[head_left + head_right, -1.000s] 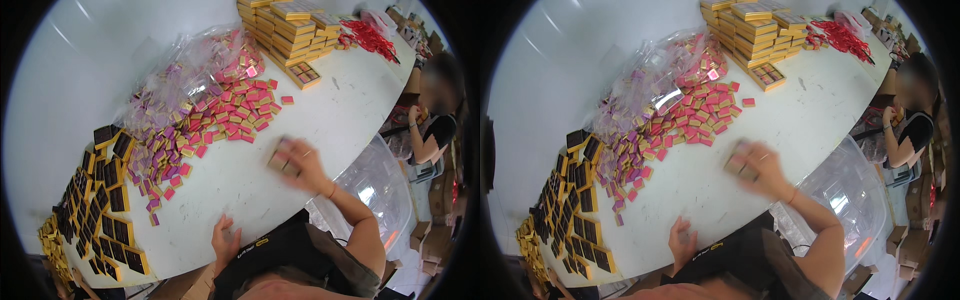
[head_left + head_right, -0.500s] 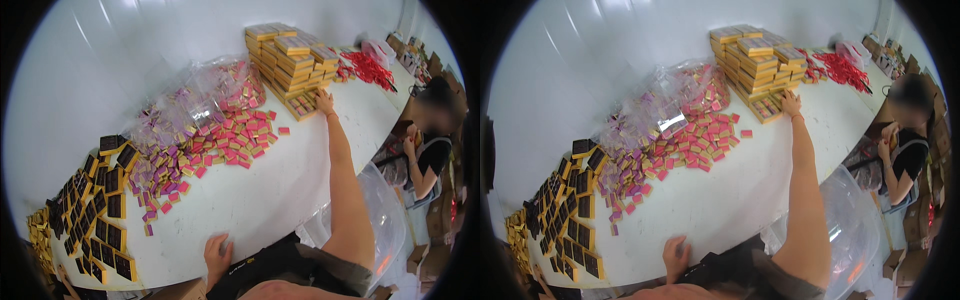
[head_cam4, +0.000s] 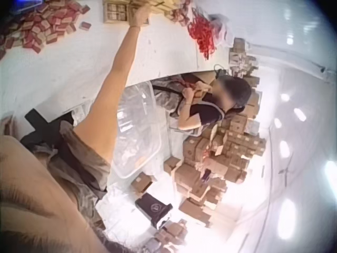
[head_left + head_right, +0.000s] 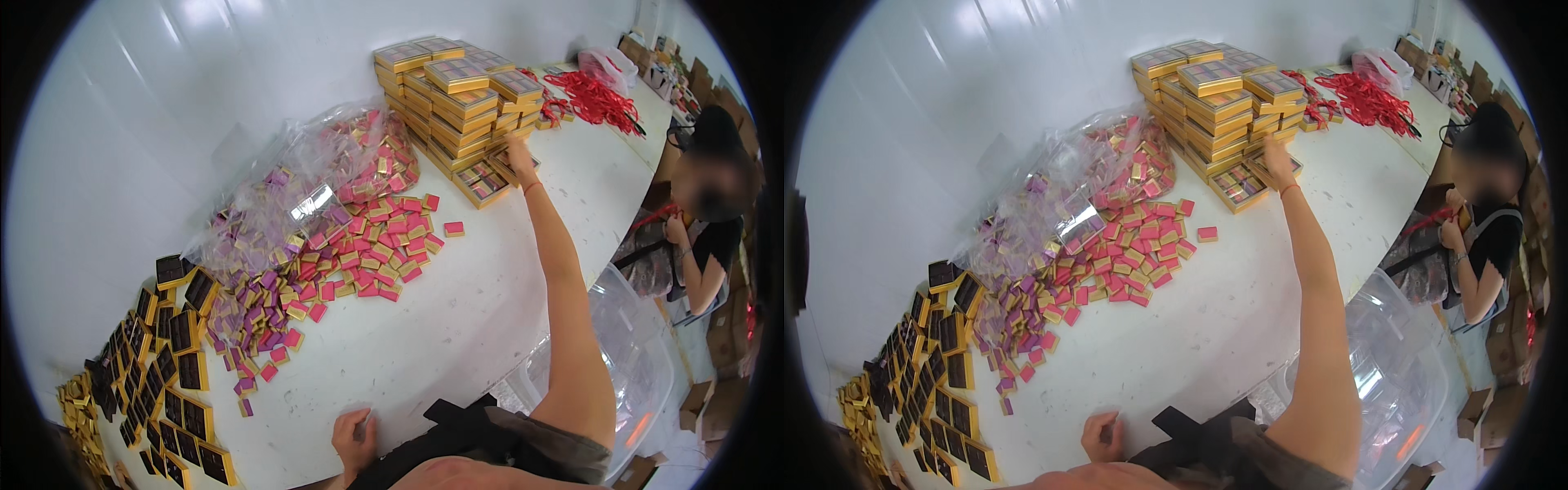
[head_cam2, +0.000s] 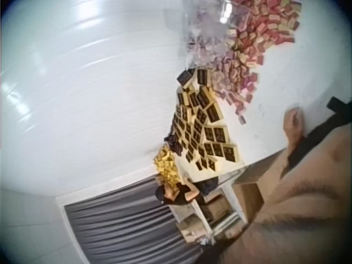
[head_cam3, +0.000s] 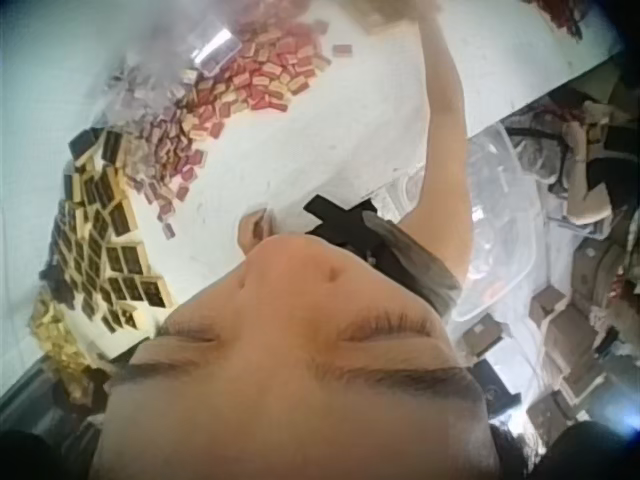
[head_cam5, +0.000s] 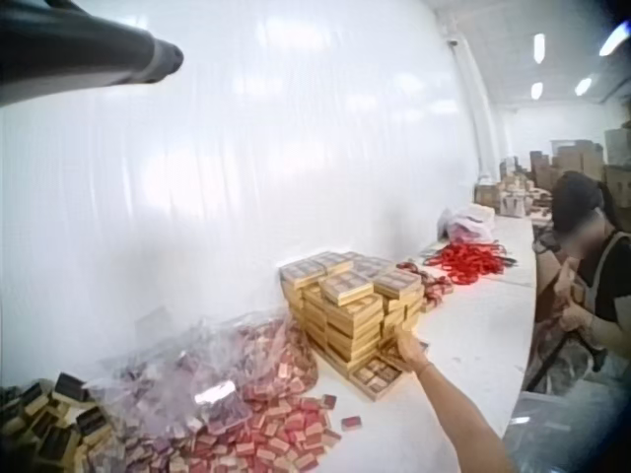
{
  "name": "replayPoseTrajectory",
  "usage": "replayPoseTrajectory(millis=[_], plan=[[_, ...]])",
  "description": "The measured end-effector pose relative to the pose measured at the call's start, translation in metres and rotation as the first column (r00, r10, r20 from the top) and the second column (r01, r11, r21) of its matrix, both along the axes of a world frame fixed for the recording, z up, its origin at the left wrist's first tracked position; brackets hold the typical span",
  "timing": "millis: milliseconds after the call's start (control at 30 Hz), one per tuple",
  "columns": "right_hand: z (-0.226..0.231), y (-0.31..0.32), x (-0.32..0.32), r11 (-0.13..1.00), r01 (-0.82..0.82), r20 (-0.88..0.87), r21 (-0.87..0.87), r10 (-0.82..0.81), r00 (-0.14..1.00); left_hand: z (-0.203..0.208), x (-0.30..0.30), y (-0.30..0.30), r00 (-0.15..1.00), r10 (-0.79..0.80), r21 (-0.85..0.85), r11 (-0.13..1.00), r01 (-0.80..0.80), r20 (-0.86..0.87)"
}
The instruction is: The person assembles small rectangular cosmetic palettes by placing four individually wrapped colored blocks into each compartment of a black tray. They repeatedly pick up the blocks, arrange them, and move the completed palettes to a stack on the right side of the table.
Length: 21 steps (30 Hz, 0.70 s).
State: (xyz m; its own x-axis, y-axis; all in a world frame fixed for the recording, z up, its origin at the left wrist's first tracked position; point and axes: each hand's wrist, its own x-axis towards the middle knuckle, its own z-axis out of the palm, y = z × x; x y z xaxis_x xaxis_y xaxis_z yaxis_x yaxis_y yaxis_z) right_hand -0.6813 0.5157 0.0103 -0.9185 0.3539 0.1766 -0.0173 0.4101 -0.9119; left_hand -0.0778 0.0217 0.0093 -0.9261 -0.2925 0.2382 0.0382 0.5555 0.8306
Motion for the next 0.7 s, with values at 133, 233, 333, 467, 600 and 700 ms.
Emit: replayPoseTrajectory(millis=[133, 233, 333, 467, 600, 700], plan=[[0.054, -0.134, 0.071, 0.735, -0.055, -0.194, -0.675, -0.105, 0.975, 0.023, 0.018, -0.003, 0.992, 0.101, -0.051, 0.994, -0.098, 0.071], [0.067, -0.111, 0.074, 0.84, -0.173, -0.173, -0.514, 0.096, 0.98, 0.023, 0.007, -0.006, 0.999, 0.038, -0.06, 0.998, -0.037, 0.012], [0.053, -0.073, 0.064, 0.836, -0.343, -0.204, -0.429, 0.28, 0.938, 0.025, 0.003, -0.008, 1.0, 0.018, -0.081, 0.997, -0.018, -0.006], [0.003, -0.064, 0.082, 0.899, -0.399, -0.268, -0.179, 0.346, 0.899, 0.028, 0.016, -0.017, 0.994, -0.019, 0.211, 0.978, -0.004, 0.107], [0.027, -0.185, 0.239, 0.767, -0.636, -0.014, -0.085, 0.637, 0.771, 0.021, 0.027, -0.12, 0.905, 0.401, -0.283, 0.86, -0.425, -0.139], [0.018, -0.241, 0.312, 0.582, -0.813, -0.007, -0.007, 0.813, 0.582, 0.038, 0.045, -0.242, 0.653, 0.693, -0.59, 0.4, -0.701, -0.306]])
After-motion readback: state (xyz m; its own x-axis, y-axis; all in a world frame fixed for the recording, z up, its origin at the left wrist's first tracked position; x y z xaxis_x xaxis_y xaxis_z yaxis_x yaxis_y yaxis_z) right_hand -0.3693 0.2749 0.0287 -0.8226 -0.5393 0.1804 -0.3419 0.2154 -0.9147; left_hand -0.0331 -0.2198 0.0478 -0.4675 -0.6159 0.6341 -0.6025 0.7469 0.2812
